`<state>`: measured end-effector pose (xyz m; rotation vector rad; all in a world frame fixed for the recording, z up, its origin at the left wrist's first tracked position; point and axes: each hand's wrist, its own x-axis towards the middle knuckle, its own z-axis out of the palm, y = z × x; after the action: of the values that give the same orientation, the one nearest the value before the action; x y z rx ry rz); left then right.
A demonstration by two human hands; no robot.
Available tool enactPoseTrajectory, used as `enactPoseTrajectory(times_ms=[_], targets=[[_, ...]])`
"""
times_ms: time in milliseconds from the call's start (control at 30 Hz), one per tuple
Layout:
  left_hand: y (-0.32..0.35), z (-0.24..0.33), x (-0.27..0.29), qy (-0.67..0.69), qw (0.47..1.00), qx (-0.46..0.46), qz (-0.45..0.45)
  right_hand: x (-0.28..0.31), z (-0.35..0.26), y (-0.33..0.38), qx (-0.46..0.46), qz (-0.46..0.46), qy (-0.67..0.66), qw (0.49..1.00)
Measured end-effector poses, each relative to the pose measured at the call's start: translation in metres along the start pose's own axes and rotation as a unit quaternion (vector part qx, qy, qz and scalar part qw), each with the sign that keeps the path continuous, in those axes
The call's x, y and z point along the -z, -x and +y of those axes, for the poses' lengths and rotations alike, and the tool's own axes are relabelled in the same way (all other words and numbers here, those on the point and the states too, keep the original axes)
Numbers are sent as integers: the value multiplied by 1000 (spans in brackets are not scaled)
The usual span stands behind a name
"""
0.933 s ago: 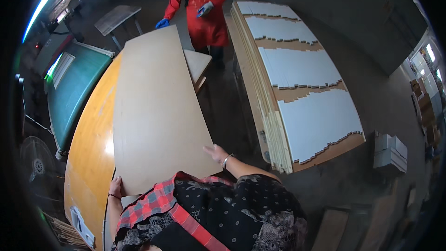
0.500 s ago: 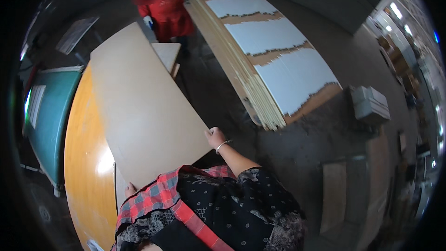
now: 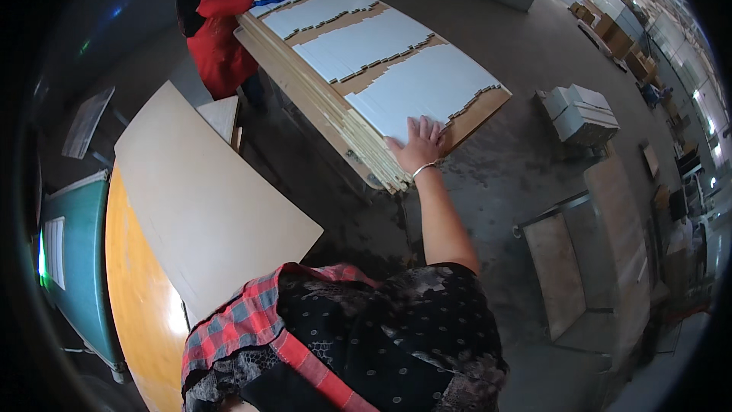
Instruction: The person repeatedly picks up large flat wooden panels from a table, flips them over, and places them onto a growing stack on the floor. The action is performed one at a time in a repetitive loop throughout the clip.
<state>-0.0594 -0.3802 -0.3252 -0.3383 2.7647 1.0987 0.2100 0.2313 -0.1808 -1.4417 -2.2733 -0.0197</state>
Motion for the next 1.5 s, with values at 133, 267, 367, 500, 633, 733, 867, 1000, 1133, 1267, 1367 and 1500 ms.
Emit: enactPoseTrajectory(times_ms=[133,267,367,500,633,733,867,1000,1133,1267,1367,1500], targets=[[1,-7,4,-13,1000,12,9,4,-9,3,-26,-26,-13,999],[1,-9,8,-25,999,17,9,16,-9,7,-24,-40,-23,999],[3,-9,12,-27,999,24,11,29,-11,12,0,16,-9,1000],[7,-15,20,-15,999,44,20,73,-62,21,149,161,-160,962],[2,-25,32,-10,998,50,23,42,-149,55,275,-37,-427,860],[-1,-36,42,-14,998,56,27,-42,-204,73,353,-153,-275,881],[-19,-81,73,-211,976,0,-62,-147,-267,112,221,-374,-238,869],[-41,-96,120,-278,958,42,-54,-168,-323,189,105,-454,-316,827],[-36,-71,164,-111,980,166,17,-179,-345,215,166,-404,-325,839],[-28,-90,171,-84,967,238,42,-179,-356,229,184,-422,-266,847],[-27,-69,185,-70,969,235,15,-219,-342,238,171,-420,-302,839],[-29,-91,180,-60,967,248,20,-229,-338,245,166,-416,-358,819]])
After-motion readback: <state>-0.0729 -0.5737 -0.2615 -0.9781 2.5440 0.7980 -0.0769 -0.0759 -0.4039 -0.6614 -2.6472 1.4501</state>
